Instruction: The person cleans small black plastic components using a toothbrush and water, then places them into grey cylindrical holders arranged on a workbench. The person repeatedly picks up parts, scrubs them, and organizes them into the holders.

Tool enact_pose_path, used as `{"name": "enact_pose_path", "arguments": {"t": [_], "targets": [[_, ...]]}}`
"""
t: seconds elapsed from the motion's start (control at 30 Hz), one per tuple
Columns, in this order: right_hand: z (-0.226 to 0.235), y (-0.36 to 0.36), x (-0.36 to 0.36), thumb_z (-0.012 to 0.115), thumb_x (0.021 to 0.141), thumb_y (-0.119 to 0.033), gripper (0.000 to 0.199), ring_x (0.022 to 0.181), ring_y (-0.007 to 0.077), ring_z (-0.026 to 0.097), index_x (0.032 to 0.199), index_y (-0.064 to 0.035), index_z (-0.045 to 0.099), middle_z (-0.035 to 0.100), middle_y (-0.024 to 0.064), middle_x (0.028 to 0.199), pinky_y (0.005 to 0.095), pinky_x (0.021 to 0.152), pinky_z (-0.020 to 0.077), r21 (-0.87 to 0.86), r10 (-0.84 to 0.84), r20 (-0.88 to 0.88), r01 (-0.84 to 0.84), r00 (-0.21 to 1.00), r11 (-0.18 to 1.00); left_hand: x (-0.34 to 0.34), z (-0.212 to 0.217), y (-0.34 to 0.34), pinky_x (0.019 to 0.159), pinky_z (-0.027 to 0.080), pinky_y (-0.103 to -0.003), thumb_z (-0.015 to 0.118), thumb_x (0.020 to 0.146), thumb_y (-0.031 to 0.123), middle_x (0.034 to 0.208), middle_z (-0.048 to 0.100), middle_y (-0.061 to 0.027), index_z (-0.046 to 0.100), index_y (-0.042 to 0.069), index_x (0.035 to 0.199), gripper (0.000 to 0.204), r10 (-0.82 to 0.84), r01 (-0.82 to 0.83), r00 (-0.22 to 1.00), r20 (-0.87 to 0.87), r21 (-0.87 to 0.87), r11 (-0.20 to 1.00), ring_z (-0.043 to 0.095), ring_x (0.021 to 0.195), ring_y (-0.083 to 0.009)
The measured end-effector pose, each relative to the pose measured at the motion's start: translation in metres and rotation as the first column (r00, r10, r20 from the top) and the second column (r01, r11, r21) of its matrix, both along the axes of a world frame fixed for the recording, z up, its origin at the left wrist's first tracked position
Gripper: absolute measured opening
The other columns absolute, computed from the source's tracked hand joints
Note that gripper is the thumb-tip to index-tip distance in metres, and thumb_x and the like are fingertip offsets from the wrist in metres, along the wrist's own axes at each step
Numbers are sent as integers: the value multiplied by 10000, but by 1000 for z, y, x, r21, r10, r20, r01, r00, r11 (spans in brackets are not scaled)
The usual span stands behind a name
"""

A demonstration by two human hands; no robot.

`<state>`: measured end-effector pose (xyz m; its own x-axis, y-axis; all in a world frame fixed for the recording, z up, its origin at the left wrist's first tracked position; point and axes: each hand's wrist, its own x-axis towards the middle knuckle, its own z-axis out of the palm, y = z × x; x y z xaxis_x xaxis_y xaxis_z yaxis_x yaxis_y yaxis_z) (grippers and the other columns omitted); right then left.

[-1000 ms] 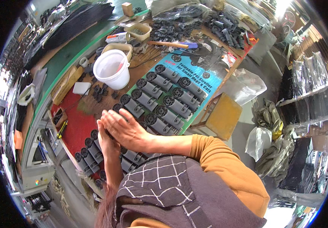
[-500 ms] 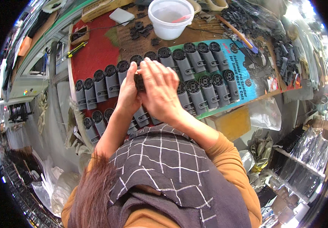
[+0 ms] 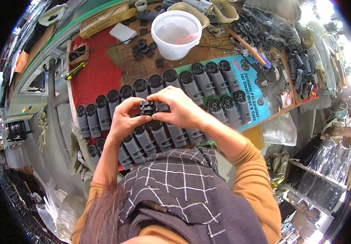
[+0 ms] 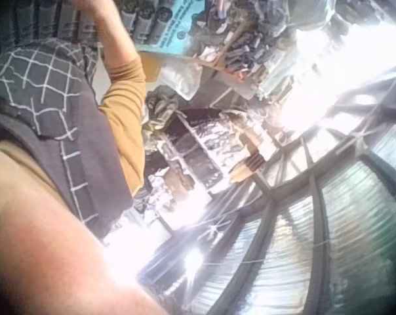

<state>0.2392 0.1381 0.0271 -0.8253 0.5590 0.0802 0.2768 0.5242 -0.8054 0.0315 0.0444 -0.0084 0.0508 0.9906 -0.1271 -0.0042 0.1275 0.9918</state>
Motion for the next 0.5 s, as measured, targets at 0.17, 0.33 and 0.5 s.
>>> {"name": "enact_pose_path", "arguments": {"t": [0.17, 0.33, 0.5], "targets": [[-10, 153, -19, 655, 862, -259, 320, 1039, 339, 597, 1086, -31, 651, 663, 169, 1058, 436, 911, 458, 569, -359, 232, 173, 904, 804, 0, -16, -4, 797, 524, -231, 785, 801, 80, 953, 681, -12, 640, -3, 1064, 312, 263, -219, 916, 305, -171, 961, 634, 850, -68], [-53, 244, -53, 689, 837, -349, 318, 837, 345, 681, 865, -36, 740, 700, 198, 854, 444, 773, 530, 417, -228, 804, -248, 549, 875, 7, -23, -4, 573, 604, -221, 716, 873, 183, 1001, 686, -108, 594, 38, 1124, 315, 485, -245, 551, 679, -424, 872, 713, 823, -242], [-51, 257, -59, 697, 806, -259, 221, 831, 342, 678, 863, -49, 742, 709, 178, 892, 433, 761, 529, 392, -170, 800, -287, 576, 874, -2, -27, -1, 571, 585, -187, 727, 862, 194, 1016, 678, -74, 600, 64, 1114, 311, 553, -290, 540, 635, -476, 830, 706, 794, -198]]}}
